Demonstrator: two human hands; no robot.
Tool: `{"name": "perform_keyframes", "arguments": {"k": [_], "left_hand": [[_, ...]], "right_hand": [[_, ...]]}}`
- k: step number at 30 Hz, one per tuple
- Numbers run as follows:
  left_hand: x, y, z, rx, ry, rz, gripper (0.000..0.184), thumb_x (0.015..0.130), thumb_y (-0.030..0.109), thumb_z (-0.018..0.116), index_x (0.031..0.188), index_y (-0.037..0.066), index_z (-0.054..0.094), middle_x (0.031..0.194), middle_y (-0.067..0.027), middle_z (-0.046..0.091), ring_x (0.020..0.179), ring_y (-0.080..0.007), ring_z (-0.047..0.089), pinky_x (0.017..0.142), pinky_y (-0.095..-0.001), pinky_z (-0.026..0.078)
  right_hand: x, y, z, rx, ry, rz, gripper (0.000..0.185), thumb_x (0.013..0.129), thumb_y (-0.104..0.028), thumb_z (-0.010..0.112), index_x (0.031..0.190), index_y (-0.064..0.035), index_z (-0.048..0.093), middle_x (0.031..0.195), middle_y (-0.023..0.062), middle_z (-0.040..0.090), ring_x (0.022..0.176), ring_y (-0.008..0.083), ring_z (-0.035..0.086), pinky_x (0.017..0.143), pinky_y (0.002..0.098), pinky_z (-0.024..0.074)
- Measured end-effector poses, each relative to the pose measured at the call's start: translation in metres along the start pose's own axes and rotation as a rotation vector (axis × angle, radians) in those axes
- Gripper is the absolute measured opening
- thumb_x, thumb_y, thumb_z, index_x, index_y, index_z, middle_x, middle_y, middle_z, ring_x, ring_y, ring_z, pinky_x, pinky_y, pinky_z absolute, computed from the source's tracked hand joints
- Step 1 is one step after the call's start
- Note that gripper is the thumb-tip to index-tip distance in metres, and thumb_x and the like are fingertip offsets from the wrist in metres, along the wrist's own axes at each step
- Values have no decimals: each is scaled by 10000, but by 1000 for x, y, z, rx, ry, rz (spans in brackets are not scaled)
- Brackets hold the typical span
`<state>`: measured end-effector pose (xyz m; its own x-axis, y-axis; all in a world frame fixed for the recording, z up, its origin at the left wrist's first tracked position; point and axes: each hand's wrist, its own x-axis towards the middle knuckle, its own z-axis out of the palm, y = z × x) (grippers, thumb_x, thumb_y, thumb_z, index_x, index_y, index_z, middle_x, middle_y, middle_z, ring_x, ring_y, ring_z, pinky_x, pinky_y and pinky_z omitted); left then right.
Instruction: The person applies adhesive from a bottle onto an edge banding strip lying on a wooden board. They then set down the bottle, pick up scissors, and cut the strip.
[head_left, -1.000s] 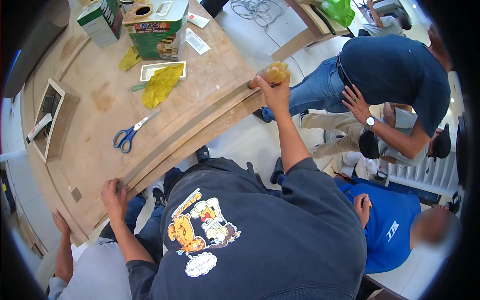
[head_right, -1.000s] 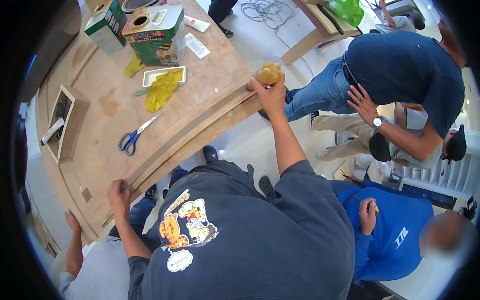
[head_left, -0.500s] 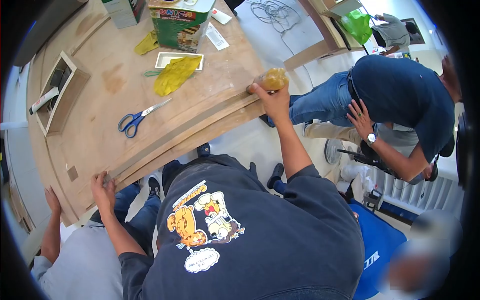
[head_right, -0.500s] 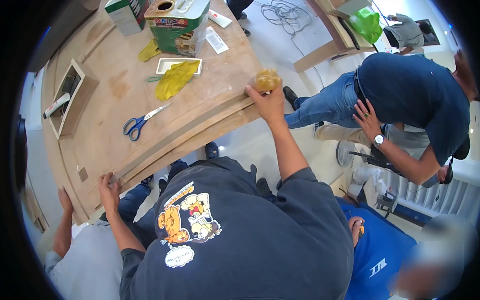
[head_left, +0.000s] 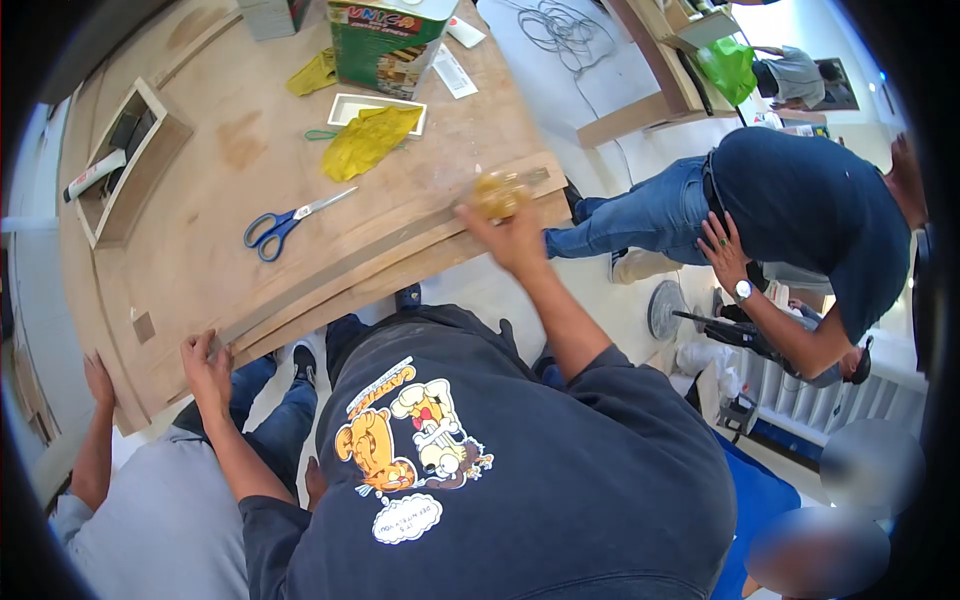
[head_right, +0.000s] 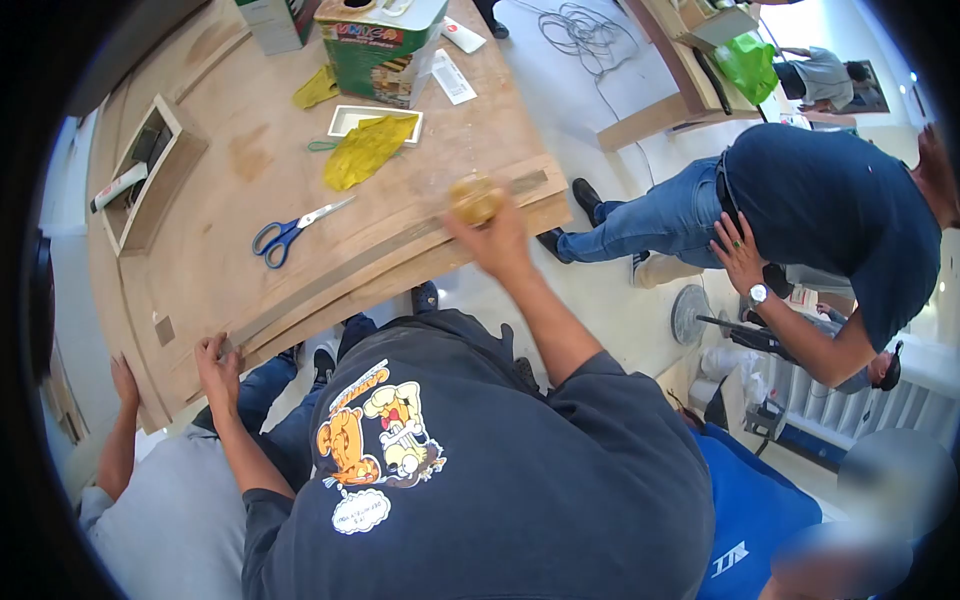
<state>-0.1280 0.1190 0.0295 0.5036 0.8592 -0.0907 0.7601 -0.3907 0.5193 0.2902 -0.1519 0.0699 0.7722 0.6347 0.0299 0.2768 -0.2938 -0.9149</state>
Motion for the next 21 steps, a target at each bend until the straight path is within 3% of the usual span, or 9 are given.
{"name": "perform_keyframes", "arguments": {"k": [2,5,7,10,13,15,17,21], "left_hand": [[0,3,-2,-7,28,15,356,752,-13,688,1103,15,634,1029,-120,504,950,-262,534,830,-323,451],[0,7,-4,-51,1,-50,369,750,23,703,1114,36,641,1059,-119,503,989,-267,531,869,-337,444],[1,6,-1,-113,1,-84,376,747,20,708,1116,40,642,1048,-115,502,977,-259,529,850,-335,445],[0,8,1,-71,3,-85,381,742,19,712,1117,42,644,1032,-109,499,941,-246,519,817,-329,443],[0,-5,6,-9,34,-28,376,744,28,713,1114,42,648,1014,-103,492,900,-231,500,791,-321,437],[-4,-12,5,-10,37,-25,370,746,36,713,1110,42,650,1002,-97,486,880,-222,488,784,-316,433],[-6,-2,1,-47,19,-59,363,748,45,713,1106,43,653,992,-91,480,866,-214,477,784,-311,429],[-2,-9,5,-84,7,-56,360,750,47,710,1105,38,653,976,-81,469,845,-206,477,765,-308,433]], "right_hand": [[6,14,-15,25,88,73,539,742,-202,817,1156,-35,514,1042,100,644,888,203,643,797,348,524],[-1,16,16,91,-6,36,555,734,-184,815,1171,-33,508,1021,113,642,914,243,647,814,367,520],[-13,-15,44,-132,-62,-137,559,740,-220,826,1171,-35,522,984,106,663,863,208,656,786,337,523],[-18,-28,79,28,-77,-383,573,738,-238,826,1189,-51,526,946,99,662,861,227,655,796,359,522],[-12,-8,60,-99,18,-305,526,744,-231,822,1148,-45,540,907,84,663,826,206,656,761,341,527],[-5,2,19,-48,-76,-29,622,734,-234,815,1228,-44,489,1032,132,648,932,260,661,811,363,535],[-1,4,-8,-60,100,7,632,738,-245,820,1223,-19,483,1012,117,652,881,238,666,770,339,543],[-2,20,15,27,128,-49,625,741,-226,817,1219,1,482,1001,117,649,881,243,657,768,345,536]]}}
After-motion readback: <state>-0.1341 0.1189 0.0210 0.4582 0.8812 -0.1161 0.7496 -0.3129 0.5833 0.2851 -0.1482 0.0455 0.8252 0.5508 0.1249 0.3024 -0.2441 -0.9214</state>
